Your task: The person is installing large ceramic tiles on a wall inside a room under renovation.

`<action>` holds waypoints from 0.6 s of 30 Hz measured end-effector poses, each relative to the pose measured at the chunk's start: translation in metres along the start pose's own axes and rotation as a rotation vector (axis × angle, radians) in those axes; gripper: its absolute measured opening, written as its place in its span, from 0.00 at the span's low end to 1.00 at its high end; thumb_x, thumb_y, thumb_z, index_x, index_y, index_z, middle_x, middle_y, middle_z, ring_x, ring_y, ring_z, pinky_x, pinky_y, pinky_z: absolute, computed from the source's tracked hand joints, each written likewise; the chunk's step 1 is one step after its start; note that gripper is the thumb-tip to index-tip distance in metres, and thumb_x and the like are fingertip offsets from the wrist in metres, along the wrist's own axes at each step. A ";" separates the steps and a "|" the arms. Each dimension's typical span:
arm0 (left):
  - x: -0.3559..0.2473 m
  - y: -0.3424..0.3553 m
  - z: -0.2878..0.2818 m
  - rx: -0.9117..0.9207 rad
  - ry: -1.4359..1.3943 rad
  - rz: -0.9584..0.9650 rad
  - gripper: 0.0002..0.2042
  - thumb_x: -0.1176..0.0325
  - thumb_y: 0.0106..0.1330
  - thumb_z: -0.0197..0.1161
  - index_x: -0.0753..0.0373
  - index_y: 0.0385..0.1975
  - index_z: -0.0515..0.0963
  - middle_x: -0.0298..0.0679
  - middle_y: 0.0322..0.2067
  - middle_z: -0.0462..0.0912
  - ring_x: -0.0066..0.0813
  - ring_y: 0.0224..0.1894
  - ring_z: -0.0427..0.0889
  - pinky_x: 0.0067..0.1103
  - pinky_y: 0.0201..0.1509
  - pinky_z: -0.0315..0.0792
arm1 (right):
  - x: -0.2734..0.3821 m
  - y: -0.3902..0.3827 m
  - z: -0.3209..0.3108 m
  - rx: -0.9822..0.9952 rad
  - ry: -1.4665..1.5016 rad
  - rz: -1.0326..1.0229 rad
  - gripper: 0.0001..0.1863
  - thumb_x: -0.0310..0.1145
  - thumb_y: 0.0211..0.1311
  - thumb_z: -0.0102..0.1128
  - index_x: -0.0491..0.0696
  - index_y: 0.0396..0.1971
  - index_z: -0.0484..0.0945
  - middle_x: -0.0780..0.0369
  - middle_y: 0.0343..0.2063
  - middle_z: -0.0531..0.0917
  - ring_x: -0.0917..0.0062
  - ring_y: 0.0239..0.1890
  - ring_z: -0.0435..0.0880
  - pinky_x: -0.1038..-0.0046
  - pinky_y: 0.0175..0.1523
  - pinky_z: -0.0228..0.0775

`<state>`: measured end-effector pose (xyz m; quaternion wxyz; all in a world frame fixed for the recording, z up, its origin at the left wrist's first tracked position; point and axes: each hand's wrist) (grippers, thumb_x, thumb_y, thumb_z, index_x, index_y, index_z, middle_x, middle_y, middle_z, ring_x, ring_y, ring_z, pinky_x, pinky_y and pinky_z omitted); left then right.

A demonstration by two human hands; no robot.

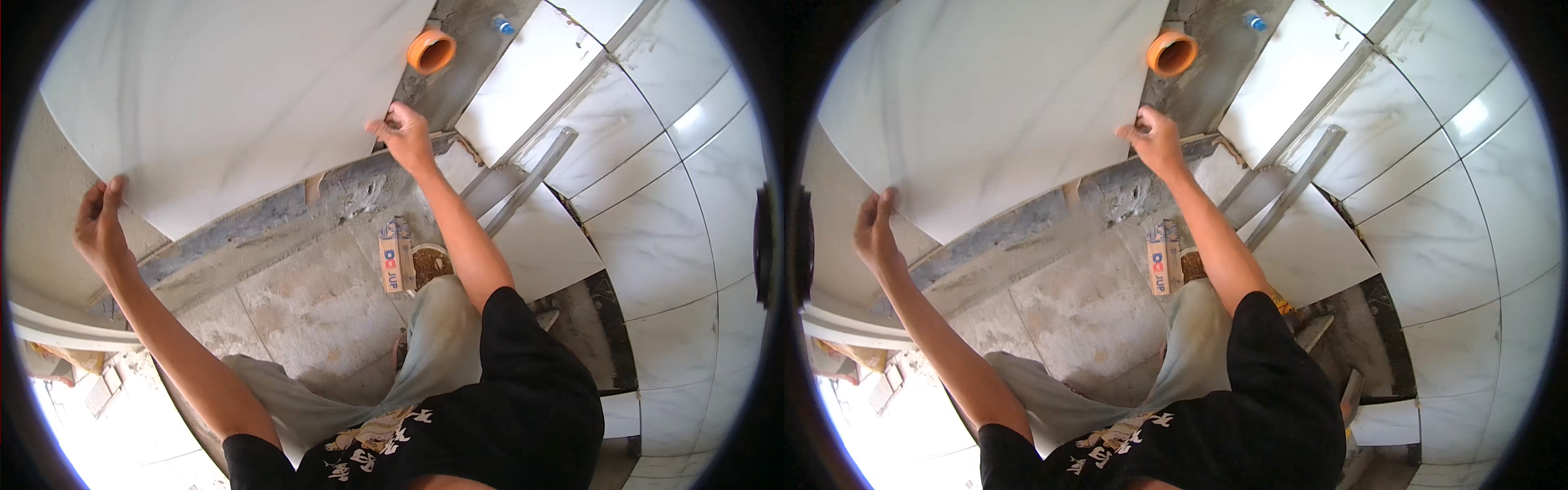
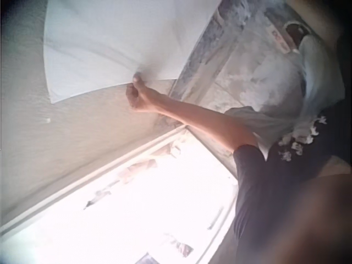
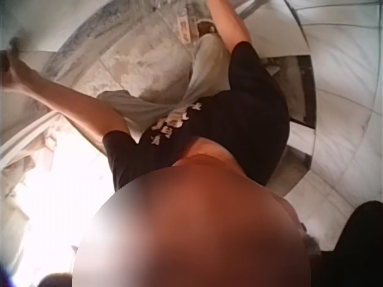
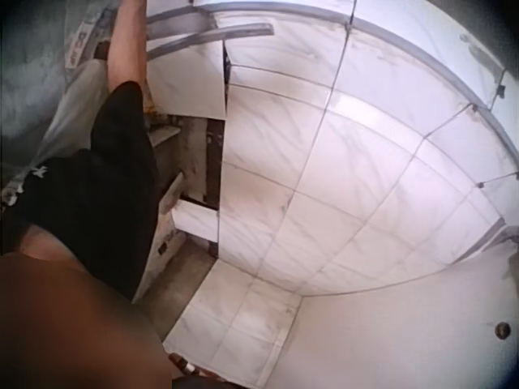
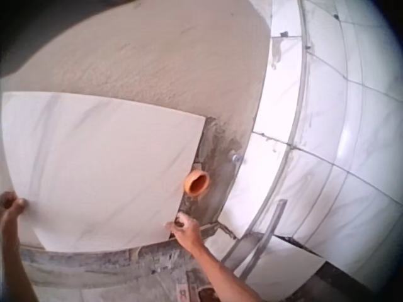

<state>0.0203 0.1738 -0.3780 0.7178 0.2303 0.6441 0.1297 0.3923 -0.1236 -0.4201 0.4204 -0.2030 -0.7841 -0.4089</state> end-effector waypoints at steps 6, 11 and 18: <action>-0.003 0.000 -0.010 -0.045 -0.006 0.004 0.11 0.68 0.55 0.75 0.67 0.34 0.84 0.32 0.29 0.83 0.20 0.34 0.78 0.16 0.45 0.70 | 0.011 -0.003 0.009 0.014 -0.033 -0.033 0.14 0.33 0.56 0.72 0.40 0.36 0.79 0.64 0.28 0.85 0.86 0.32 0.79 0.79 0.38 0.73; -0.011 -0.006 -0.004 -0.052 0.049 -0.026 0.12 0.66 0.55 0.76 0.65 0.33 0.84 0.34 0.29 0.84 0.20 0.34 0.79 0.17 0.44 0.71 | 0.008 -0.002 0.002 0.028 0.005 -0.046 0.14 0.32 0.57 0.71 0.39 0.37 0.79 0.64 0.29 0.85 0.84 0.33 0.79 0.78 0.38 0.72; -0.014 -0.019 0.023 -0.147 -0.125 0.004 0.11 0.71 0.58 0.73 0.67 0.38 0.83 0.35 0.31 0.86 0.20 0.34 0.81 0.16 0.42 0.73 | 0.005 0.007 -0.002 0.079 0.087 0.041 0.12 0.32 0.61 0.67 0.39 0.38 0.78 0.64 0.30 0.84 0.85 0.32 0.80 0.79 0.35 0.73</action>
Point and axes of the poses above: each hand's wrist, its own y-axis towards the middle knuckle, its own z-axis out of the palm, x = y × z
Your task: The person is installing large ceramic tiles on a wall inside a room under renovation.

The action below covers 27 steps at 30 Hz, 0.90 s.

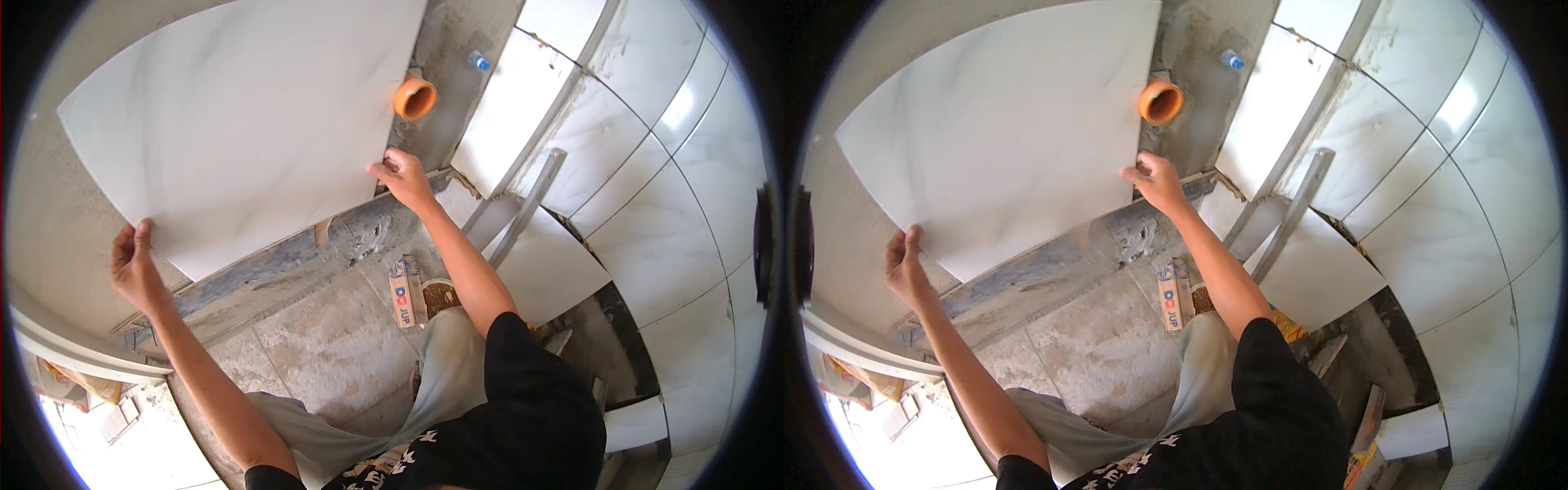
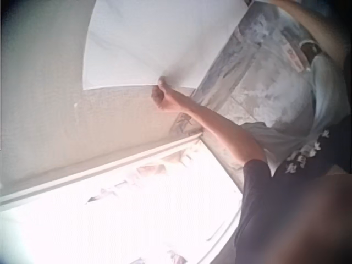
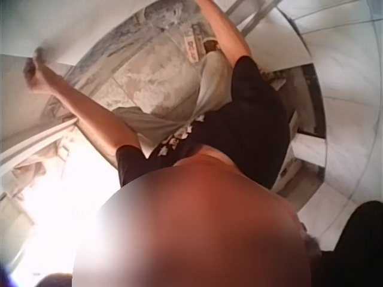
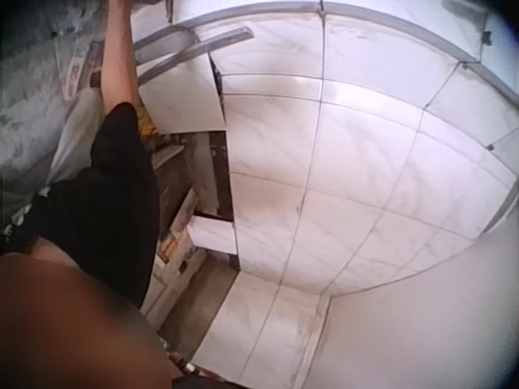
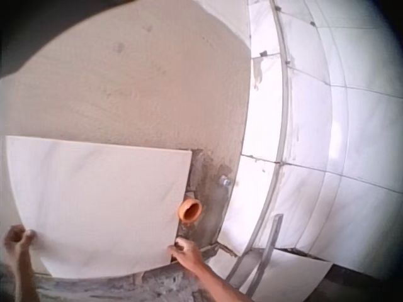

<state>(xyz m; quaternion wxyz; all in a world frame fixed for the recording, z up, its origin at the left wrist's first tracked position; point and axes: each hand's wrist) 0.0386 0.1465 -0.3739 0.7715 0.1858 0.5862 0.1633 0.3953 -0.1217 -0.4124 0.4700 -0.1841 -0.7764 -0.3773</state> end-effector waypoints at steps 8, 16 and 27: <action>-0.011 -0.029 0.031 -0.299 0.368 0.370 0.22 0.72 0.59 0.70 0.65 0.54 0.76 0.41 0.41 0.79 0.34 0.46 0.76 0.30 0.50 0.72 | -0.001 0.004 0.008 0.040 -0.084 0.081 0.13 0.33 0.62 0.66 0.40 0.37 0.77 0.65 0.29 0.82 0.86 0.30 0.79 0.79 0.34 0.74; -0.048 -0.053 0.064 -0.239 0.194 0.288 0.40 0.76 0.55 0.66 0.66 0.70 0.55 0.57 0.62 0.58 0.56 0.61 0.62 0.43 0.66 0.58 | -0.002 -0.004 -0.009 0.061 -0.129 0.018 0.10 0.31 0.67 0.61 0.39 0.39 0.77 0.62 0.33 0.82 0.82 0.34 0.81 0.76 0.39 0.80; -0.064 -0.047 0.071 -0.167 0.276 0.245 0.45 0.80 0.51 0.66 0.61 0.71 0.51 0.54 0.67 0.53 0.60 0.70 0.54 0.54 0.71 0.46 | 0.002 0.000 -0.005 0.068 -0.034 0.066 0.18 0.38 0.62 0.68 0.40 0.42 0.77 0.64 0.33 0.81 0.81 0.34 0.80 0.72 0.42 0.82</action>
Point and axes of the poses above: each hand's wrist, its own y-axis towards the middle knuckle, its own z-axis out of the palm, x = y × z
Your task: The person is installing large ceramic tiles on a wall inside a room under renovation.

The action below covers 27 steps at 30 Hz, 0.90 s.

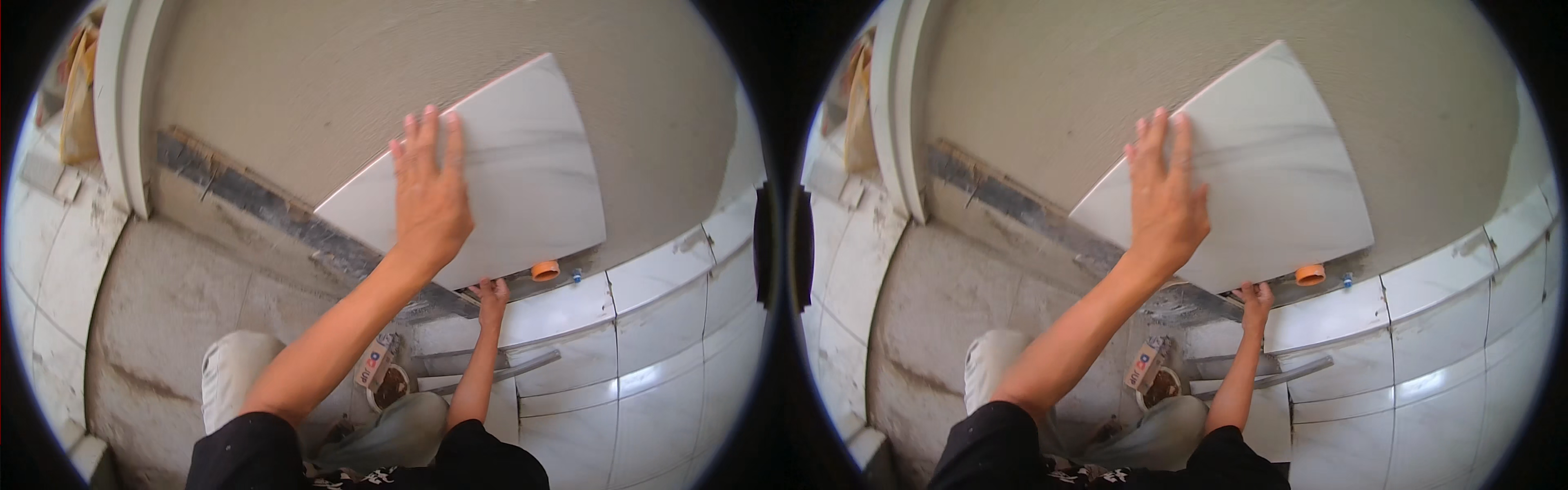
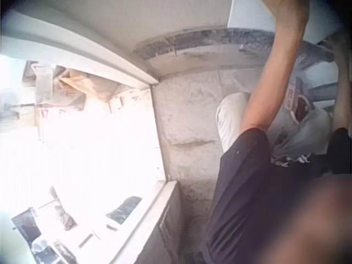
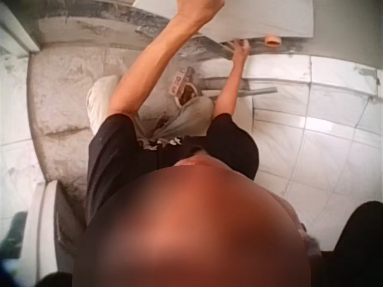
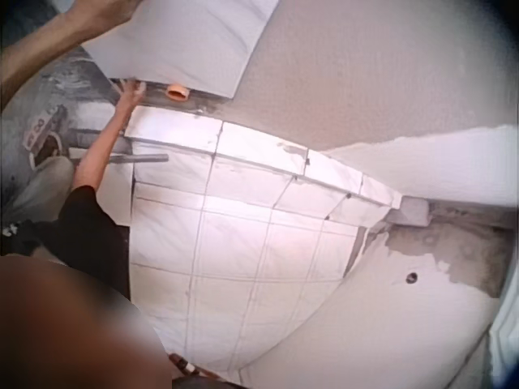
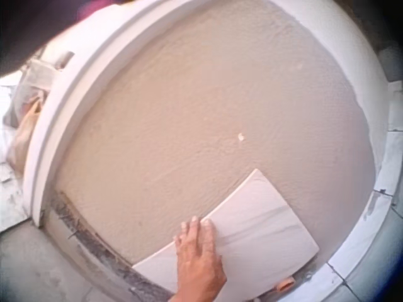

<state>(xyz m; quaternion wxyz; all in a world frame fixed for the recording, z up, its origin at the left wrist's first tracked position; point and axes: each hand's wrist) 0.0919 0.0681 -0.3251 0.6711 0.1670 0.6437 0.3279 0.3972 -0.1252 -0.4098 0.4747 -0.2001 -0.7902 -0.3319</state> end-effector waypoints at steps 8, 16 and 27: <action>0.004 0.005 -0.012 -0.045 0.002 0.006 0.45 0.78 0.49 0.69 0.58 0.71 0.54 0.50 0.63 0.59 0.55 0.65 0.61 0.54 0.68 0.53 | -0.006 -0.001 -0.001 -0.010 -0.006 -0.009 0.21 0.41 0.60 0.69 0.40 0.44 0.76 0.64 0.35 0.79 0.80 0.37 0.79 0.69 0.44 0.83; 0.009 0.009 -0.015 -0.142 -0.026 0.071 0.42 0.78 0.47 0.71 0.55 0.68 0.62 0.46 0.58 0.69 0.49 0.57 0.69 0.40 0.58 0.67 | 0.007 -0.005 0.006 0.004 0.005 -0.006 0.16 0.35 0.65 0.64 0.39 0.43 0.75 0.64 0.33 0.78 0.82 0.35 0.77 0.71 0.41 0.83; 0.044 0.048 -0.052 0.045 -0.203 -0.078 0.11 0.72 0.56 0.71 0.62 0.40 0.86 0.44 0.25 0.79 0.34 0.27 0.78 0.24 0.35 0.72 | 0.006 0.000 0.002 -0.006 0.029 -0.021 0.10 0.30 0.67 0.59 0.38 0.41 0.76 0.63 0.32 0.81 0.83 0.32 0.80 0.77 0.37 0.82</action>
Point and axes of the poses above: each hand's wrist, its own y-axis towards the middle knuckle, its own z-axis out of the palm, x = y × z
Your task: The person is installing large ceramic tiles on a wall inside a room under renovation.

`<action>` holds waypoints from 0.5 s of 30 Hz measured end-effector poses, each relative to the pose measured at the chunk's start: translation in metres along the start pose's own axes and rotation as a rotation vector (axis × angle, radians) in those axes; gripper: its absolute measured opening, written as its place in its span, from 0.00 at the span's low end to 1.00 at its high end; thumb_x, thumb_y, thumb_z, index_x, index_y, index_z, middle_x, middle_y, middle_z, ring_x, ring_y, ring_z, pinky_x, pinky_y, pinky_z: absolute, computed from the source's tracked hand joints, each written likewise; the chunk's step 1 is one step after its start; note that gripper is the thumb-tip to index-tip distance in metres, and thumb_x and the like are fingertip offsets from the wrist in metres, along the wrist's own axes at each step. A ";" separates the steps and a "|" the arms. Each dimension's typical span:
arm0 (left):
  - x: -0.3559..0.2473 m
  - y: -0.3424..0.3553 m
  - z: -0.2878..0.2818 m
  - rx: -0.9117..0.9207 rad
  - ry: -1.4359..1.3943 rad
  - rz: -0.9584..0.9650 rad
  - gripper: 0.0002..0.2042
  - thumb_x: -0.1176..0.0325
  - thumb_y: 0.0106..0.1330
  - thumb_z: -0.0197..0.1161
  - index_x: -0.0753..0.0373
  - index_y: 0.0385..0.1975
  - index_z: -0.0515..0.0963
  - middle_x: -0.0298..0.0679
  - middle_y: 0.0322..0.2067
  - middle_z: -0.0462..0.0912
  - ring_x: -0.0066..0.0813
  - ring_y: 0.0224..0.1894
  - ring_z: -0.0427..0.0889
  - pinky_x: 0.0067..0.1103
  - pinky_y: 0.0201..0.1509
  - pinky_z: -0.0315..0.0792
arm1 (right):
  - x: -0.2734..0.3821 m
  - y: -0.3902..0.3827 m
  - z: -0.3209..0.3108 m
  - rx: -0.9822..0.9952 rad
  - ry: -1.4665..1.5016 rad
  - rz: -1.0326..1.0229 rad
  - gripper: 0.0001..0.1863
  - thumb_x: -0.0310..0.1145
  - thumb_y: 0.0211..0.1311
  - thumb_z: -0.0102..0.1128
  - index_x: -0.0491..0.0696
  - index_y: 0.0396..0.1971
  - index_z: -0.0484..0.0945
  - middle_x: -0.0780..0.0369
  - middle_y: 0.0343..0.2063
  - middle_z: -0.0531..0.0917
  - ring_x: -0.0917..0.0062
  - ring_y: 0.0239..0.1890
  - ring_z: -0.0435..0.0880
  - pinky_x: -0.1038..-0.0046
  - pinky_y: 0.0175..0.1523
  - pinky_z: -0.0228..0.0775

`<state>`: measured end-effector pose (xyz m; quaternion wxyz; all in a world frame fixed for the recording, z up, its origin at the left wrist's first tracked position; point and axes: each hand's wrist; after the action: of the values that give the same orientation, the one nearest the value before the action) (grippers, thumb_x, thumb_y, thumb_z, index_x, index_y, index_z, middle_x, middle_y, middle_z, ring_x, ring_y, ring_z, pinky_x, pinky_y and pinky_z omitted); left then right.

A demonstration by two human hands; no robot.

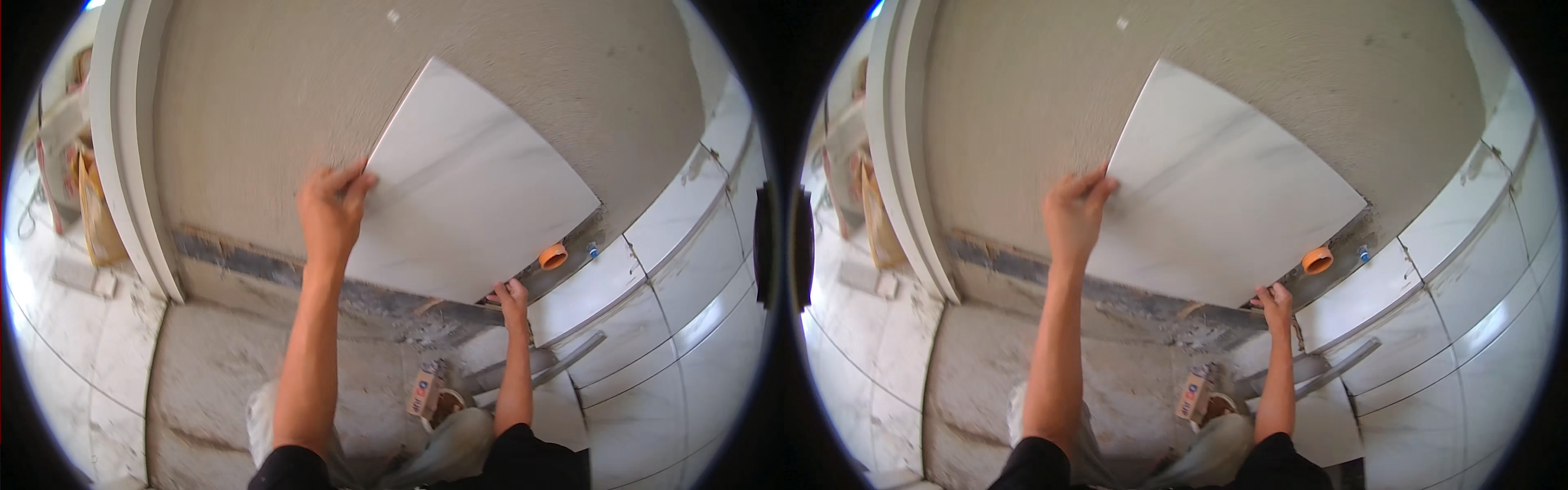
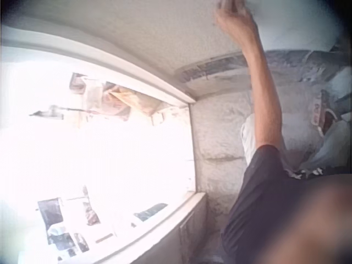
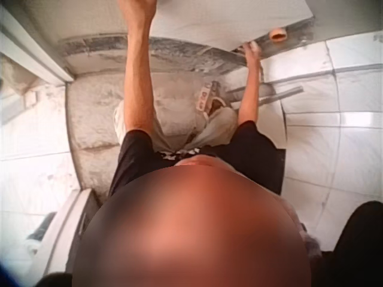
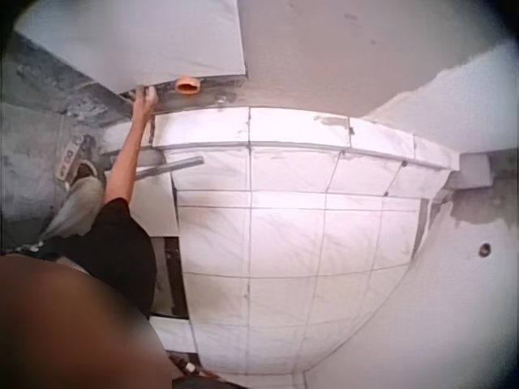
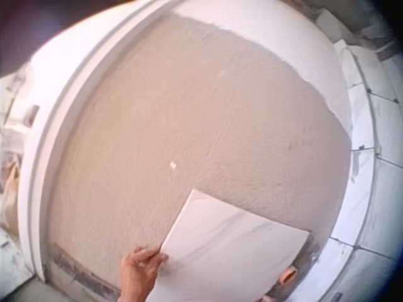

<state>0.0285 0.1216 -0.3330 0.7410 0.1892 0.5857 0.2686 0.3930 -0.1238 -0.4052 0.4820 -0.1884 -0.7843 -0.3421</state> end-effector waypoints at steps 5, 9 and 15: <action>0.000 -0.002 0.007 0.018 0.008 0.049 0.12 0.74 0.56 0.71 0.63 0.41 0.86 0.41 0.24 0.78 0.29 0.26 0.76 0.22 0.34 0.71 | 0.000 0.000 -0.006 0.015 -0.064 0.007 0.11 0.29 0.67 0.58 0.38 0.43 0.77 0.62 0.35 0.83 0.81 0.35 0.82 0.77 0.37 0.82; 0.000 -0.003 0.012 -0.005 -0.099 -0.022 0.11 0.76 0.57 0.70 0.64 0.40 0.86 0.37 0.23 0.77 0.24 0.26 0.75 0.20 0.34 0.70 | -0.001 -0.002 -0.006 0.003 -0.070 0.017 0.12 0.29 0.67 0.58 0.37 0.44 0.77 0.61 0.35 0.83 0.81 0.34 0.83 0.77 0.37 0.82; -0.004 -0.001 0.008 0.006 -0.151 -0.106 0.11 0.76 0.57 0.70 0.64 0.41 0.86 0.35 0.25 0.78 0.19 0.27 0.76 0.18 0.33 0.71 | 0.004 -0.005 -0.001 0.001 -0.025 0.016 0.12 0.31 0.66 0.60 0.37 0.43 0.77 0.62 0.34 0.83 0.82 0.33 0.82 0.78 0.35 0.81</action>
<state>0.0362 0.1189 -0.3288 0.7956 0.1798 0.5381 0.2123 0.3887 -0.1286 -0.4028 0.4750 -0.1988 -0.7889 -0.3355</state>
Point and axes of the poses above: each hand's wrist, its own y-axis towards the middle knuckle, its own z-axis out of the palm, x = y × z
